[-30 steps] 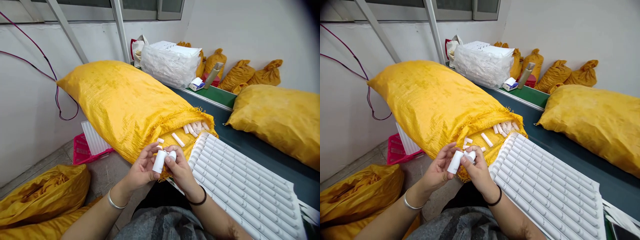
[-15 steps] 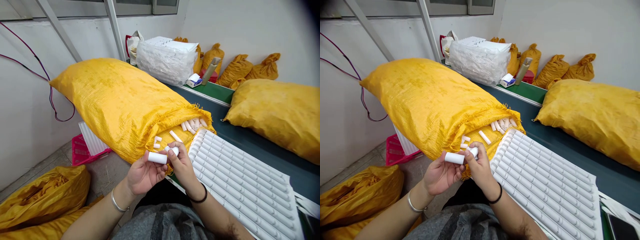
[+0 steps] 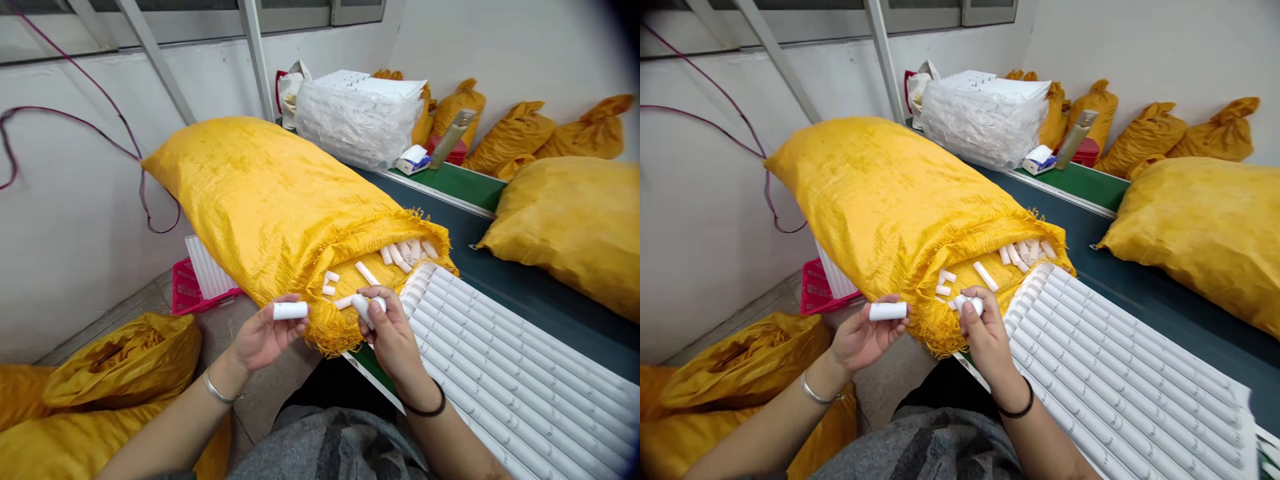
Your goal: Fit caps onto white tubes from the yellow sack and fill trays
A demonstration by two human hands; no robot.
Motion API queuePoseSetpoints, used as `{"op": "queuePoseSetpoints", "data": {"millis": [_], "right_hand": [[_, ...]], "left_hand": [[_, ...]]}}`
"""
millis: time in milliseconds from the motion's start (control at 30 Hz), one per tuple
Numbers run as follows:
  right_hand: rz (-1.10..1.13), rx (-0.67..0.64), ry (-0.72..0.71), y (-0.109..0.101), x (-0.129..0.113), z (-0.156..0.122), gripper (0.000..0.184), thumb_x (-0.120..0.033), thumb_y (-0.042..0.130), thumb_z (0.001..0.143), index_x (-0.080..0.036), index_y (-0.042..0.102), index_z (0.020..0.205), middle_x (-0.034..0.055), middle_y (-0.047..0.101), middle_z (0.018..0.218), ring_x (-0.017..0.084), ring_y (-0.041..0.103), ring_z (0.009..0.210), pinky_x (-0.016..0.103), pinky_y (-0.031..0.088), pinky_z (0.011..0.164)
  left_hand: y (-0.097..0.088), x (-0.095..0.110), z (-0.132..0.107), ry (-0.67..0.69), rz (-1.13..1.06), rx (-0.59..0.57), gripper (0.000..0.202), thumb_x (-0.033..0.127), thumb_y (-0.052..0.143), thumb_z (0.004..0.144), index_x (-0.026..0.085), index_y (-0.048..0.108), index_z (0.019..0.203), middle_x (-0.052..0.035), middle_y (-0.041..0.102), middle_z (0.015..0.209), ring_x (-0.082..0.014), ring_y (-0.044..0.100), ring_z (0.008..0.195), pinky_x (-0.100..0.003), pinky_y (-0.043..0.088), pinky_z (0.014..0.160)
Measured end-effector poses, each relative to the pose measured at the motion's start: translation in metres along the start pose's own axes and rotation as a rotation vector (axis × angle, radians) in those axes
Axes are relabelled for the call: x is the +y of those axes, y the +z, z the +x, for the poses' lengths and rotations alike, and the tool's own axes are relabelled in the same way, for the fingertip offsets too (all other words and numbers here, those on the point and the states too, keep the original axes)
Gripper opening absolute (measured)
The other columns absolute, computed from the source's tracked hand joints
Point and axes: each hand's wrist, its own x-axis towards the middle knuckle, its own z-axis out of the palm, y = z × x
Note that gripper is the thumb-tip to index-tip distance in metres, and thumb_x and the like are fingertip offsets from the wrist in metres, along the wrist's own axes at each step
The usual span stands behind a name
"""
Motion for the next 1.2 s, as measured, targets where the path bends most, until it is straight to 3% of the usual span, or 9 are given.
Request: {"op": "queuePoseSetpoints", "data": {"millis": [100, 200, 367, 500, 633, 733, 967, 1100, 1200], "right_hand": [[0.118, -0.017, 0.044, -0.004, 0.002, 0.002, 0.027, -0.048, 0.052, 0.089, -0.025, 0.054, 0.104, -0.0004, 0.054, 0.081, 0.007, 0.042, 0.051, 0.019, 0.028, 0.042], [0.193, -0.010, 0.069, -0.004, 0.001, 0.004, 0.029, -0.048, 0.049, 0.089, -0.024, 0.058, 0.101, 0.0040, 0.057, 0.097, 0.007, 0.045, 0.051, 0.020, 0.026, 0.040], [0.132, -0.112, 0.052, -0.003, 0.003, 0.004, 0.032, -0.047, 0.053, 0.086, -0.029, 0.056, 0.112, 0.0046, 0.054, 0.111, 0.007, 0.046, 0.054, 0.021, 0.031, 0.042], [0.045, -0.202, -0.054, -0.003, 0.003, 0.002, 0.053, -0.048, 0.056, 0.085, -0.038, 0.037, 0.133, 0.0040, 0.053, 0.113, 0.010, 0.048, 0.061, 0.023, 0.039, 0.049], [-0.122, -0.299, -0.153, -0.001, 0.000, -0.004, 0.074, -0.043, 0.060, 0.085, -0.036, 0.017, 0.145, 0.0052, 0.055, 0.115, 0.016, 0.056, 0.084, 0.032, 0.050, 0.075], [-0.259, -0.371, -0.154, 0.001, -0.002, -0.006, 0.086, -0.038, 0.066, 0.082, -0.033, 0.011, 0.148, 0.0075, 0.055, 0.120, 0.017, 0.060, 0.086, 0.034, 0.052, 0.077], [-0.531, -0.341, -0.235, 0.000, -0.009, -0.003, 0.064, -0.037, 0.071, 0.079, -0.026, 0.043, 0.135, 0.0100, 0.051, 0.134, 0.026, 0.051, 0.120, 0.039, 0.047, 0.096], [-0.342, -0.375, -0.204, -0.001, -0.013, -0.007, 0.088, -0.045, 0.073, 0.075, -0.032, 0.023, 0.146, 0.0072, 0.061, 0.112, 0.021, 0.063, 0.095, 0.032, 0.053, 0.077], [-0.381, -0.389, -0.263, -0.003, -0.016, -0.008, 0.093, -0.042, 0.076, 0.073, -0.035, 0.020, 0.148, 0.0053, 0.062, 0.109, 0.020, 0.064, 0.093, 0.033, 0.052, 0.082]], "left_hand": [[-0.059, 0.041, 0.003, 0.200, 0.015, 0.499, 0.032, 0.032, 0.051, 0.087, 0.008, 0.062, 0.104, -0.0173, 0.066, 0.093, -0.0218, 0.063, 0.078, -0.034, 0.053, 0.071], [-0.109, 0.099, 0.002, 0.393, 0.022, 0.752, 0.032, 0.035, 0.037, 0.093, 0.015, 0.054, 0.112, -0.0102, 0.062, 0.094, -0.0187, 0.061, 0.082, -0.034, 0.052, 0.075], [-0.120, 0.159, 0.012, 0.582, 0.135, 0.923, 0.039, 0.041, 0.040, 0.090, 0.025, 0.043, 0.126, -0.0089, 0.054, 0.118, -0.0226, 0.055, 0.106, -0.045, 0.047, 0.088], [-0.059, 0.120, 0.024, 0.689, 0.391, 0.613, 0.036, 0.025, 0.068, 0.074, 0.023, 0.061, 0.109, -0.0051, 0.061, 0.111, -0.0180, 0.058, 0.102, -0.032, 0.045, 0.093], [0.023, 0.049, 0.012, 0.776, 1.330, -0.251, 0.061, 0.028, 0.079, 0.068, 0.027, 0.057, 0.125, -0.0080, 0.059, 0.119, -0.0223, 0.056, 0.108, -0.035, 0.046, 0.097], [0.061, 0.020, 0.007, 0.791, 1.642, -0.526, 0.074, 0.031, 0.070, 0.078, 0.027, 0.036, 0.143, -0.0113, 0.049, 0.132, -0.0240, 0.046, 0.123, -0.040, 0.040, 0.106], [0.068, 0.010, 0.015, 0.737, 1.482, -0.561, 0.061, 0.020, 0.066, 0.079, 0.028, 0.047, 0.137, -0.0094, 0.054, 0.128, -0.0253, 0.047, 0.121, -0.040, 0.036, 0.107], [0.064, -0.004, 0.019, 0.587, 1.016, -0.408, 0.061, 0.032, 0.081, 0.066, 0.028, 0.060, 0.123, -0.0091, 0.053, 0.126, -0.0280, 0.048, 0.119, -0.037, 0.040, 0.102], [0.060, -0.018, 0.022, 0.312, 0.571, -0.452, 0.065, 0.047, 0.077, 0.067, 0.031, 0.056, 0.127, -0.0082, 0.056, 0.124, -0.0268, 0.055, 0.113, -0.037, 0.045, 0.094]]}}
